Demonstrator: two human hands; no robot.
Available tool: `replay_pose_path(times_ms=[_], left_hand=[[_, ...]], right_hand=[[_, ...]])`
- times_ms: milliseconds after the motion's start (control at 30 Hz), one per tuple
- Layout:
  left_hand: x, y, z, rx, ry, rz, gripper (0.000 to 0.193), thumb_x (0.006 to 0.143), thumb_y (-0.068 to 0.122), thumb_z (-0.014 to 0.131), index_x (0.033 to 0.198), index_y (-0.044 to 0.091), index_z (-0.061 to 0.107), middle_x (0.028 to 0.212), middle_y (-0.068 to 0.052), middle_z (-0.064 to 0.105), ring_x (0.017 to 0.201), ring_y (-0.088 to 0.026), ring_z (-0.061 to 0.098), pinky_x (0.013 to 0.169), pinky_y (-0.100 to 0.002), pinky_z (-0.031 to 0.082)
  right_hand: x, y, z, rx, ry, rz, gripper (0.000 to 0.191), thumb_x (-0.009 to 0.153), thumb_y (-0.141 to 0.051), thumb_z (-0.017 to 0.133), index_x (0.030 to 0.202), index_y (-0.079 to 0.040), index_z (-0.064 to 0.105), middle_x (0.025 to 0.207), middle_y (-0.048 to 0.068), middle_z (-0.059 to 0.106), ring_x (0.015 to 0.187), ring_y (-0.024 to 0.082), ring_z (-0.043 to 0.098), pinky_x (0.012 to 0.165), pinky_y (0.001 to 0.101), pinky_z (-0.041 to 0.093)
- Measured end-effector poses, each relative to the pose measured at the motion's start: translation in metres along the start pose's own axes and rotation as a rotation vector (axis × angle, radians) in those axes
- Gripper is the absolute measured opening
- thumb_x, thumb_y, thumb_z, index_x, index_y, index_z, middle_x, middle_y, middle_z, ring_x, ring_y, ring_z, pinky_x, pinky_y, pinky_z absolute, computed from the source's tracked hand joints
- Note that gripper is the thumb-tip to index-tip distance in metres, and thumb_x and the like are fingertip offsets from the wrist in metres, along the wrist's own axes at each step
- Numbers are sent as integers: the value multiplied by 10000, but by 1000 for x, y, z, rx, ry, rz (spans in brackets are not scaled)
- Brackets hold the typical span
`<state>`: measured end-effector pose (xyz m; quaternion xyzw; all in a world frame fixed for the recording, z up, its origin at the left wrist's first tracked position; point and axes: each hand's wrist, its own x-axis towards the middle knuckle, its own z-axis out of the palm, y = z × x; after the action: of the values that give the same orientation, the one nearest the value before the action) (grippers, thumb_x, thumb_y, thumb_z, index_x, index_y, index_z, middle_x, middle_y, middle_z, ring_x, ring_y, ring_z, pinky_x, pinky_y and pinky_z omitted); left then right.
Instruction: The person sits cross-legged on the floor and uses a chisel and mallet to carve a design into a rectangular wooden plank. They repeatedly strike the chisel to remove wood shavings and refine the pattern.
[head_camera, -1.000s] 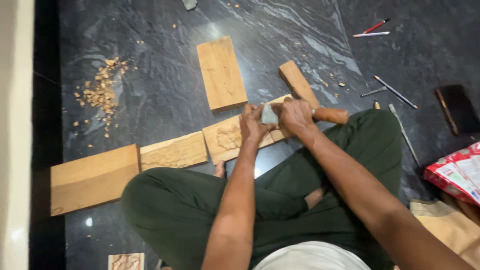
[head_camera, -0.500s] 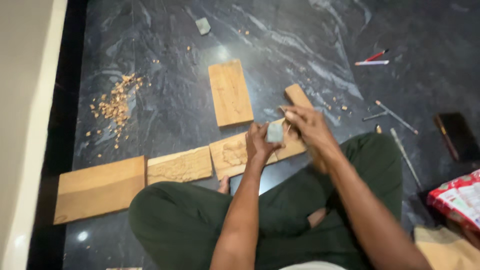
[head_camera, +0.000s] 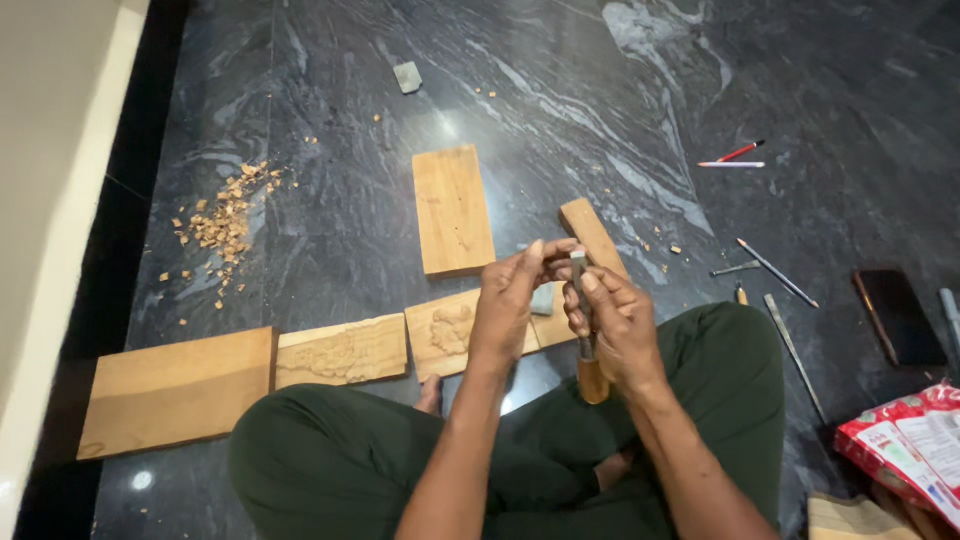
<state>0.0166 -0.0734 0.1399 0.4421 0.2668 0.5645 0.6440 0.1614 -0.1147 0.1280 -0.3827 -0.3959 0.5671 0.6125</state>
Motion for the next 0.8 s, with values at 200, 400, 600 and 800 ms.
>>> replay_pose_path(times_ms=[200, 400, 600, 800], left_hand=[[-13, 5, 26, -50, -2, -32, 261, 979, 59, 692, 1211, -55, 727, 718, -31, 631, 578, -100, 597, 504, -256, 520], [-13, -2, 26, -70, 87, -59, 209, 968, 21, 685, 1147, -60, 755, 681, -39, 639, 521, -94, 582, 450, -246, 494], [-14, -1, 29, -143, 140, -87, 208, 960, 14, 663, 1136, -62, 744, 780, -60, 712, 500, -83, 551, 418, -247, 485], [-13, -5, 29, -192, 165, -79, 226, 959, 0, 660, 1153, -77, 745, 964, -88, 771, 599, -60, 551, 479, -232, 494]], right_hand=[[-3, 4, -1, 7, 40, 4, 220, 1075, -204, 566, 1112, -12, 667, 808, -3, 616, 627, 56, 535, 535, 206, 416], [-5, 4, 2, 11, 38, 18, 234, 1064, -209, 572, 1130, -12, 681, 820, -6, 622, 628, 48, 535, 532, 203, 415], [-7, -1, 9, -13, 34, 24, 236, 1067, -203, 558, 1139, -14, 679, 829, -5, 627, 634, 51, 548, 536, 206, 426], [-7, 2, 7, -37, 51, 30, 247, 1058, -196, 566, 1176, -17, 689, 811, -8, 630, 641, 51, 562, 544, 196, 431]])
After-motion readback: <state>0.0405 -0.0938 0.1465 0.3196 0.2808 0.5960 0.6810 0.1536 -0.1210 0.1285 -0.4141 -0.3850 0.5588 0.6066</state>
